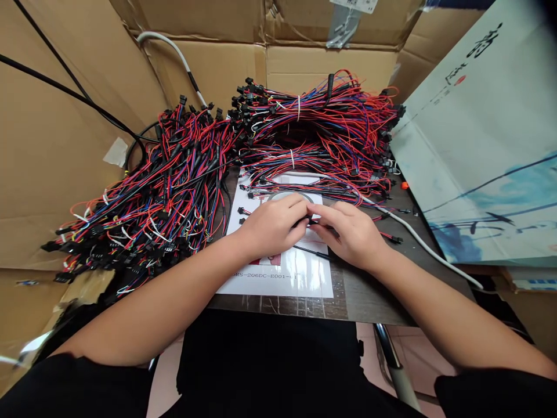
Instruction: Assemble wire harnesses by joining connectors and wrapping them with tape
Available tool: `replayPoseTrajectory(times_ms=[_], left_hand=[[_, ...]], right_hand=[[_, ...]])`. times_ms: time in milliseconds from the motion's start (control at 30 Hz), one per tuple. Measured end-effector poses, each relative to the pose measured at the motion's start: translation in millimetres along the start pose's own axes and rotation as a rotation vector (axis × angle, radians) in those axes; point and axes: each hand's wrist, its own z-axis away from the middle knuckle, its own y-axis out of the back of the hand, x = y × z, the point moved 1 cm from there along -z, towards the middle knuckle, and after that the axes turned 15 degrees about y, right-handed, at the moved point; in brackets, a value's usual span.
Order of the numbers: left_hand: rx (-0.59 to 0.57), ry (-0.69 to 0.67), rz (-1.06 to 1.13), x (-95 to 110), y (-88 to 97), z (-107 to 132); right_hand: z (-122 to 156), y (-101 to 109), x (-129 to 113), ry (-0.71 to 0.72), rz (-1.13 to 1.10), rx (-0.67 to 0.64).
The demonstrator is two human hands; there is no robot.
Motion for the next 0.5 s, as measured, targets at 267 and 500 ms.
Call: replayPoseTrajectory(times_ms=[267,500], left_hand=[[0.025,-0.037,-0.024,-3.4,-1.2,-2.5],[0.064,-0.06,-0.129,-2.7,-3.5,-4.6]], right_hand=[[-0.4,-1.7,2.6,-0.051,0.152,-0.035],[-4.1,-3.6,2.4,-0.174,0.125,-0.053]])
